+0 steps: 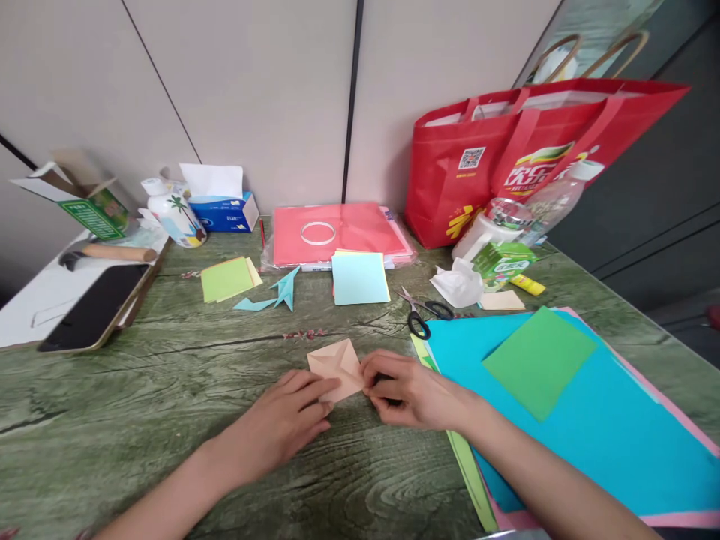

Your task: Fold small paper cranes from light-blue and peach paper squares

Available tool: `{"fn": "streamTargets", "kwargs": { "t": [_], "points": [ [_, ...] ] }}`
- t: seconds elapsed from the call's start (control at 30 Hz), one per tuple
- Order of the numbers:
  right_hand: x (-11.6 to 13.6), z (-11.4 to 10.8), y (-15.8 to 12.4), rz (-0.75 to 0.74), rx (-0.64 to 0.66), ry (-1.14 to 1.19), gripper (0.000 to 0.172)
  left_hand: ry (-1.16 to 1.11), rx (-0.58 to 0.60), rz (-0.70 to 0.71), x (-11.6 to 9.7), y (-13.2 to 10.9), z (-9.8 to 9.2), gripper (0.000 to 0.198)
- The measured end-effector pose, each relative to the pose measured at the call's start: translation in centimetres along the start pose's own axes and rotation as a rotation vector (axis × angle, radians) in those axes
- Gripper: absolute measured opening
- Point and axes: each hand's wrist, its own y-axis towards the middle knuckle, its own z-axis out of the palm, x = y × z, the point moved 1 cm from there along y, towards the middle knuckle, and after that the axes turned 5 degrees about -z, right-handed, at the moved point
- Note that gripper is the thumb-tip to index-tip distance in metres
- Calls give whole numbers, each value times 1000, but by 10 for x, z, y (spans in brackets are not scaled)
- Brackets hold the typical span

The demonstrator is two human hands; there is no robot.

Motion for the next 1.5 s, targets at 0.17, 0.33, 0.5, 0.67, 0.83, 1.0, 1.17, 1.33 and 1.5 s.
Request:
{"fn": "streamTargets", "kwargs": {
  "t": [0.17, 0.33, 0.5, 0.67, 0.83, 1.0, 1.17, 1.33, 1.5],
  "points": [
    [-2, 1, -3, 1, 7, -20, 13, 35, 1, -10, -1, -5, 6, 19],
    [-1, -1, -2, 1, 4, -15, 13, 45, 18, -4, 1, -6, 9, 21],
    [-5, -7, -1, 39, -137, 102, 14, 47, 10, -9, 1, -6, 7, 20],
    [-6, -8, 0, 54, -122, 93, 15, 46, 13, 0, 1, -5, 4, 19],
    [3, -7, 2, 71, 23, -47, 15, 23, 5, 1, 2, -4, 4, 18],
    [6, -6, 4, 90, 63, -134, 17, -26, -57, -3, 4, -6, 8, 19],
    [3, -5, 4, 100, -18, -100, 19, -137, -346, -164, 7, -9, 11, 28],
    [0, -1, 3, 121, -73, -152, 14, -22, -281, -250, 10, -1, 14, 47],
    [-2, 1, 2, 113, -44, -219, 28, -1, -168, -175, 14, -1, 22, 44]
  ]
}}
